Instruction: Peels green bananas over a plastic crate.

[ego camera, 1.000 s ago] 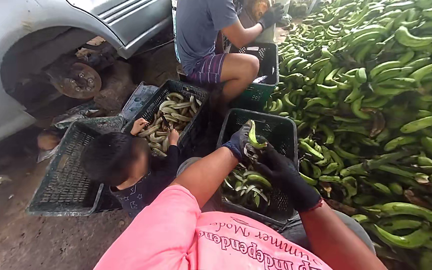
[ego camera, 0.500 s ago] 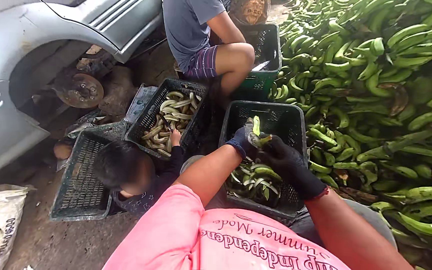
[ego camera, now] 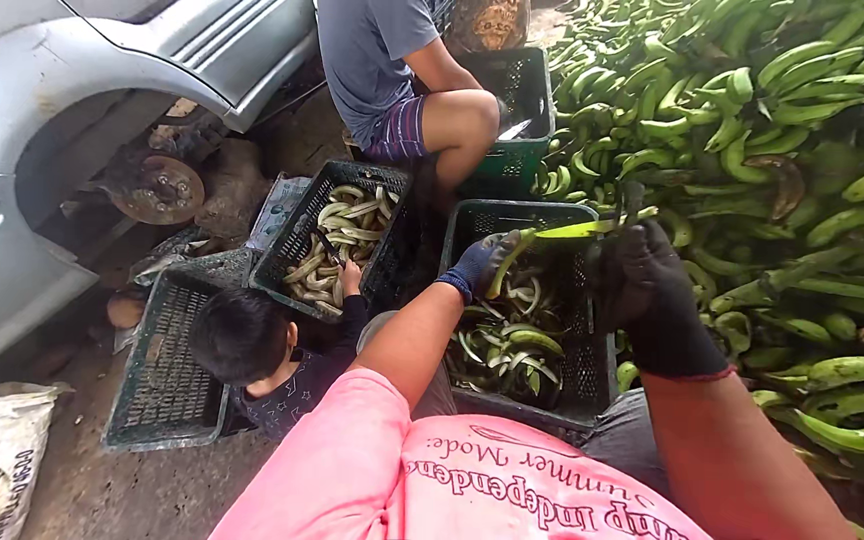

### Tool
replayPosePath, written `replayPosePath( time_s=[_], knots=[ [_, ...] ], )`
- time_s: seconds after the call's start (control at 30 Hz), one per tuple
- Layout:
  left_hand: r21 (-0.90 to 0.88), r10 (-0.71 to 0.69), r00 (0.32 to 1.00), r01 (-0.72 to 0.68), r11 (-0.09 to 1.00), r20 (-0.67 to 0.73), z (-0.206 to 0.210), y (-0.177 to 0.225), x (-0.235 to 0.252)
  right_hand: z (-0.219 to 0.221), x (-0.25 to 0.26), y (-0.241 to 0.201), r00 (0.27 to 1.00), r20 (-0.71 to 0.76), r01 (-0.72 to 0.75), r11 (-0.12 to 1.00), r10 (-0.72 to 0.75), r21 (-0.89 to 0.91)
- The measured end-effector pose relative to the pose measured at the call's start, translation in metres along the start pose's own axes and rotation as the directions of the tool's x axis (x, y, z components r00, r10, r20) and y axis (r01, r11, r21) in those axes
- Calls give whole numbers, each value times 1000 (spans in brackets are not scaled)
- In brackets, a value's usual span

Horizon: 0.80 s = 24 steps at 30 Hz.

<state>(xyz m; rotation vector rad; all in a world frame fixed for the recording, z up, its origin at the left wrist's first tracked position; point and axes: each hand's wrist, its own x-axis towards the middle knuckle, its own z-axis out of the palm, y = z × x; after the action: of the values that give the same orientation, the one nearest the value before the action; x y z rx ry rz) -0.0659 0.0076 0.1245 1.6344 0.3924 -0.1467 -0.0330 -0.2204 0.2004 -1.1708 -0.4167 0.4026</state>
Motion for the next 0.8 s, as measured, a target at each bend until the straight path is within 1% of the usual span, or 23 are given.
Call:
replayPosePath(
  time_s=[0.03, 0.07, 0.1, 0.13, 0.17, 0.2, 0.23, 0.27, 0.3, 0.33, 0.37, 0.4, 0.43, 0.47, 0.5, 0.57, 0.6, 0.63, 0.67, 0.7, 0.73, 0.77, 0.8],
  knots=[
    [21, 2, 1000, -1, 1000, -25, -2, -3, 3, 7, -3, 0, 1000, 2, 22, 1000, -22, -3],
    [40, 2, 999, 0, 999, -52, -4, -5, 5, 12, -5, -6, 996, 27, 82, 997, -82, 12],
    [45, -29, 996, 33, 998, -90, -6, -4, 3, 15, -7, -16, 983, 65, 172, 985, -174, 31],
    [12, -106, 983, 109, 994, -149, -2, 6, -6, 16, -9, -29, 960, 95, 260, 964, -264, 48],
    [-68, -249, 936, 240, 968, -248, 10, 28, -20, 15, -10, -41, 937, 119, 323, 944, -329, 68],
    [-133, -346, 882, 320, 938, -320, 20, 43, -25, 12, -10, -48, 922, 151, 347, 933, -358, 92],
    [-205, -378, 866, 325, 923, -328, 22, 47, -23, 6, -8, -47, 919, 208, 313, 941, -334, 127],
    [-252, -333, 901, 266, 930, -278, 17, 36, -15, -4, -4, -36, 930, 273, 211, 966, -246, 152],
    [-276, -224, 957, 169, 946, -182, 4, 13, -3, -14, 1, -15, 945, 310, 71, 992, -101, 104],
    [-273, -166, 977, 124, 954, -137, -2, -2, 5, -24, 3, 10, 960, 266, -71, 994, 91, -84],
    [-270, -149, 980, 109, 957, -132, -2, -8, 9, -34, 6, 35, 944, 179, -198, 910, 277, -365],
    [-268, -147, 979, 106, 958, -138, -1, -8, 11, -43, 10, 59, 914, 81, -271, 748, 397, -606],
    [-270, -145, 979, 103, 957, -143, 1, -5, 12, -44, 13, 72, 890, 16, -287, 587, 457, -757],
    [-263, -146, 979, 105, 959, -143, 1, -3, 12, -40, 13, 75, 879, -4, -274, 499, 476, -822],
    [-243, -146, 978, 107, 964, -148, 2, -2, 10, -35, 12, 73, 891, 21, -230, 490, 453, -841],
    [-216, -144, 975, 107, 971, -167, 6, 0, 8, -25, 8, 66, 932, 131, -102, 593, 337, -799],
    [-220, -151, 973, 111, 969, -175, 8, 0, 6, -21, 7, 68, 939, 209, -17, 644, 273, -765],
    [-268, -171, 969, 120, 956, -176, 10, -1, 5, -19, 7, 75, 932, 296, 81, 674, 211, -734],
    [-354, -199, 967, 131, 926, -162, 13, -4, 6, -17, 8, 84, 918, 370, 188, 667, 141, -721],
    [-447, -218, 967, 139, 884, -131, 16, -5, 5, -16, 9, 91, 904, 418, 270, 637, 90, -722],
    [-510, -230, 968, 151, 847, -96, 19, -5, 4, -14, 10, 96, 898, 439, 331, 594, 41, -733],
    [-537, -233, 970, 161, 828, -69, 21, -4, 1, -13, 12, 96, 899, 437, 371, 537, -3, -758],
    [-545, -222, 974, 167, 822, -37, 24, -3, -3, -13, 16, 95, 909, 416, 377, 475, -24, -796]
  ],
)
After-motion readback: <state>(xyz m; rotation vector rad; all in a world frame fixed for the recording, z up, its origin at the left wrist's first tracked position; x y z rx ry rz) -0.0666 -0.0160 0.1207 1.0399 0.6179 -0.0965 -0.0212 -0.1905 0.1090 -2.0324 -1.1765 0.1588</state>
